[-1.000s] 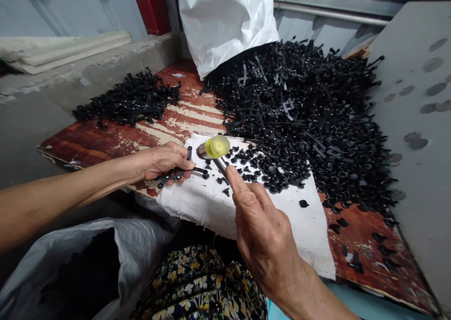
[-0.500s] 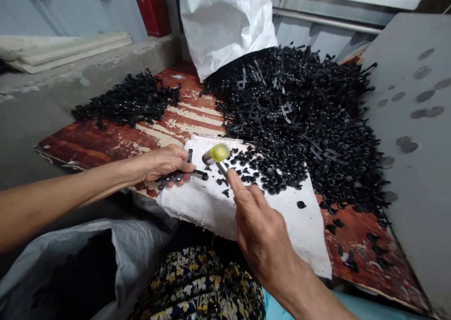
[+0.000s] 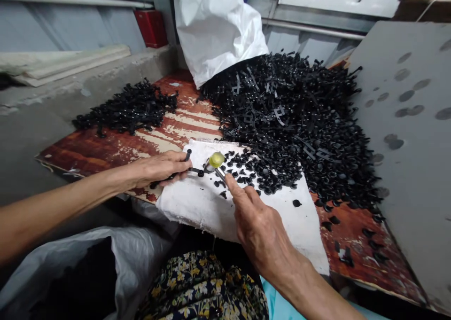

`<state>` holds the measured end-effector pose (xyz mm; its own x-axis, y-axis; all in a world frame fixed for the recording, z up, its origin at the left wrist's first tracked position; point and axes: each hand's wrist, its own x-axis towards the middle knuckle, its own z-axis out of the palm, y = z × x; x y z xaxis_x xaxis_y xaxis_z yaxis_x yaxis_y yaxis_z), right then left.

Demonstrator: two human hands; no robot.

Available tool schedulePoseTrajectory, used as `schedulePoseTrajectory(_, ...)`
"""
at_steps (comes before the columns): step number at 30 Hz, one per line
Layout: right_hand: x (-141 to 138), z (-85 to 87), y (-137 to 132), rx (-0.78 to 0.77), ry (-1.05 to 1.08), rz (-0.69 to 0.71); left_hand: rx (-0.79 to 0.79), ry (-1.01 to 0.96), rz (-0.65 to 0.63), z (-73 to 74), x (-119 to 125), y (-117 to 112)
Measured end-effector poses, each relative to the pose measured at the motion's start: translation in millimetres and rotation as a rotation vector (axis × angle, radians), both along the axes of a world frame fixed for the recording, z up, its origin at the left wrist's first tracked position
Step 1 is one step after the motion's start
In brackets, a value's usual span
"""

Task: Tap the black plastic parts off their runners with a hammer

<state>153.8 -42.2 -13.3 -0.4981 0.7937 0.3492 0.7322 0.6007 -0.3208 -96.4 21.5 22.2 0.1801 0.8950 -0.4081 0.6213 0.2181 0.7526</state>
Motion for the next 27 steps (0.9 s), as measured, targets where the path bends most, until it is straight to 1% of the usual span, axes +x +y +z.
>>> schedulePoseTrajectory(2, 1.9, 1.2, 5.7, 0.002, -0.033, -0.019, -0.017, -0.050, -0.012, 3.1, -4.3, -6.4)
schedulePoseTrajectory(4, 0.9, 2.8, 11.6, -0.005, -0.127, -0.011, -0.056, -0.089, -0.031, 4.2, -8.8, -14.2)
schedulePoseTrajectory(7, -5.7, 5.8, 18.8, 0.019, -0.247, -0.022, -0.095, -0.106, -0.104, 1.9, -16.0, -25.6)
schedulePoseTrajectory(11, -20.8, 11.3, 22.5, 0.034, -0.336, -0.013, -0.010, -0.051, -0.242, -5.9, -24.6, -35.6)
schedulePoseTrajectory(13, -29.4, 14.3, 23.7, 0.007, -0.372, 0.013, 0.036, -0.001, -0.272, -9.7, -26.1, -37.6)
schedulePoseTrajectory(15, -36.1, 16.2, 25.4, -0.034, -0.383, 0.040, 0.060, 0.026, -0.269, -12.4, -25.5, -37.8)
schedulePoseTrajectory(17, -38.3, 15.8, 27.1, -0.061, -0.338, 0.061, 0.108, 0.011, -0.272, -13.7, -23.4, -36.5)
schedulePoseTrajectory(20, -31.5, 11.6, 26.5, -0.037, -0.118, 0.050, 0.192, -0.043, -0.272, -12.5, -19.2, -32.2)
schedulePoseTrajectory(22, -22.7, 9.0, 22.0, -0.004, 0.070, 0.031, 0.197, -0.069, -0.252, -10.8, -16.0, -27.6)
schedulePoseTrajectory(24, -13.6, 8.0, 14.0, 0.003, 0.204, 0.010, 0.175, -0.080, -0.244, -9.7, -12.9, -21.6)
schedulePoseTrajectory(27, -2.7, 7.4, -2.1, -0.055, 0.279, -0.046, 0.183, -0.074, -0.275, -11.1, -10.1, -12.7)
